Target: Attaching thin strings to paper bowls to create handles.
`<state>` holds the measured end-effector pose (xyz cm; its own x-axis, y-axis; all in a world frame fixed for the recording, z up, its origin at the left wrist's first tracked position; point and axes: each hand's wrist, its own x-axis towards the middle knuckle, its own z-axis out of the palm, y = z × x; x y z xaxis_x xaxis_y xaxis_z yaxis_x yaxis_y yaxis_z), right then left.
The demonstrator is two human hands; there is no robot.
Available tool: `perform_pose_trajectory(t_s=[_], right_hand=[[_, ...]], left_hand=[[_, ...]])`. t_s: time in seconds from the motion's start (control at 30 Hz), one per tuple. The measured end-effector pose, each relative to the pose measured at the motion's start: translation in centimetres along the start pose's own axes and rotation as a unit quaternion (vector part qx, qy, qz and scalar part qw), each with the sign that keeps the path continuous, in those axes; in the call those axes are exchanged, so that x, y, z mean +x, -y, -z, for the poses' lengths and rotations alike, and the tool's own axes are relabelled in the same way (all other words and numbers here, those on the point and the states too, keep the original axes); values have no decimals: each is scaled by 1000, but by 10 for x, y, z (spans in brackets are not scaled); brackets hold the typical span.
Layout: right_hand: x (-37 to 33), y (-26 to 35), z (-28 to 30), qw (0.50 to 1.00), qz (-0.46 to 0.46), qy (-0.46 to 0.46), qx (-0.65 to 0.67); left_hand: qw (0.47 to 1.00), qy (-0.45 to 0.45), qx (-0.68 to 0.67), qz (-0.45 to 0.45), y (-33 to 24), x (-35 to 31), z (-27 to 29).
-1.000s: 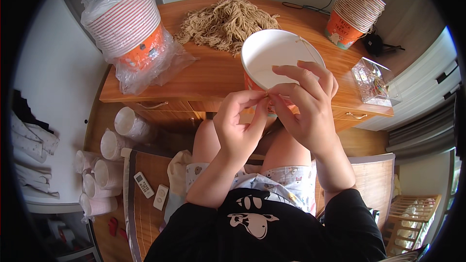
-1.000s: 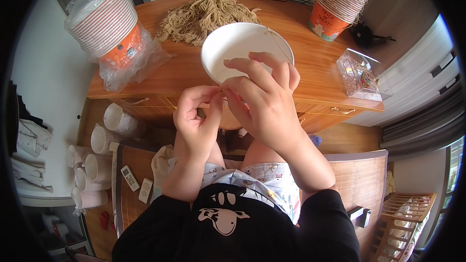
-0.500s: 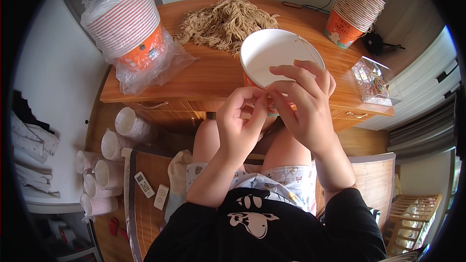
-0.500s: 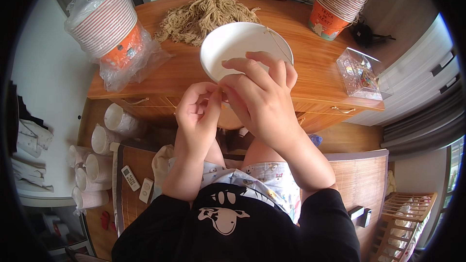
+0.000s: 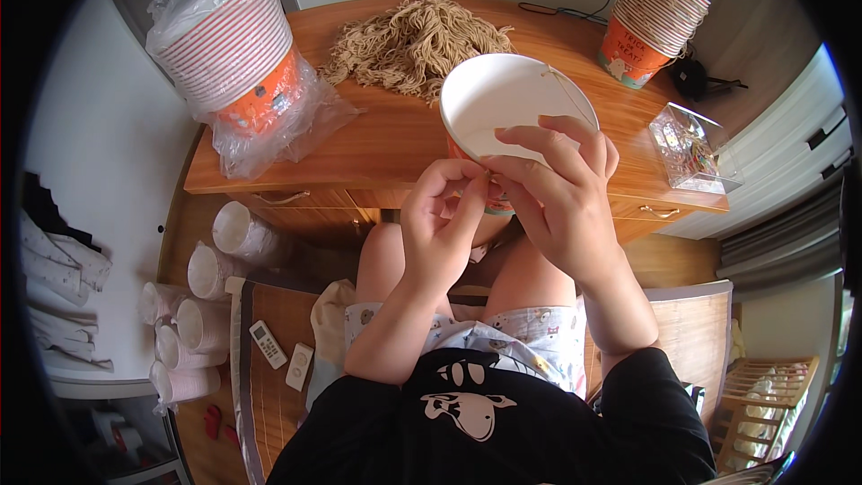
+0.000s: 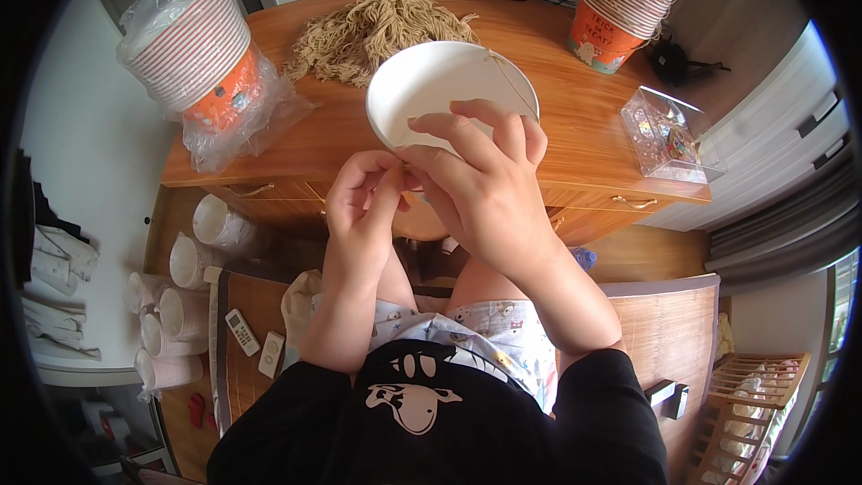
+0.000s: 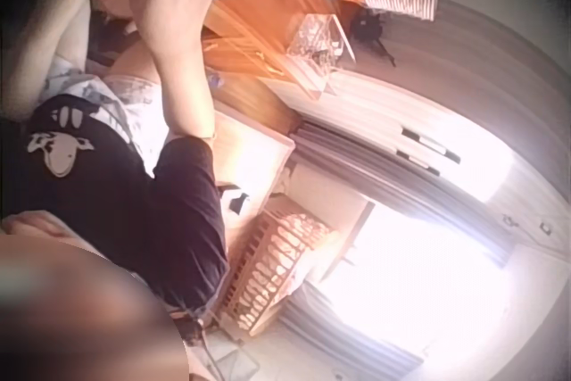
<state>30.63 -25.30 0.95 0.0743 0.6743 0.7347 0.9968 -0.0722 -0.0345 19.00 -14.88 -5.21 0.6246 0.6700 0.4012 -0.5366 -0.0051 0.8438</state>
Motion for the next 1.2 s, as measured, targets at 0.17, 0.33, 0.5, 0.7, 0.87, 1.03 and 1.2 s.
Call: perform_pose_trajectory(t_s=[0.17, 0.33, 0.5, 0.7, 0.87, 1.03, 1.2], right_hand=[[-1, 0, -1, 1000, 0, -8, 15], [-2, 3, -1, 999, -26, -24, 19], [-3, 7, -1, 998, -38, -33, 31], [-3, 5, -7, 997, -47, -66, 18], [-5, 5, -7, 996, -45, -75, 29], [-6, 6, -8, 996, -29, -83, 17], [-8, 7, -9, 995, -25, -91, -23]], left_hand=[[999, 1, -39, -1, -1, 1, 0], [999, 17, -44, -11, 2, 3, 1], [999, 5, -38, -3, 5, 0, 3], [1000, -14, -22, 2, 5, 0, 1], [998, -16, -57, 14, 9, 0, 2], [998, -16, -54, 13, 9, 0, 1], [998, -17, -63, 1, 9, -1, 1]])
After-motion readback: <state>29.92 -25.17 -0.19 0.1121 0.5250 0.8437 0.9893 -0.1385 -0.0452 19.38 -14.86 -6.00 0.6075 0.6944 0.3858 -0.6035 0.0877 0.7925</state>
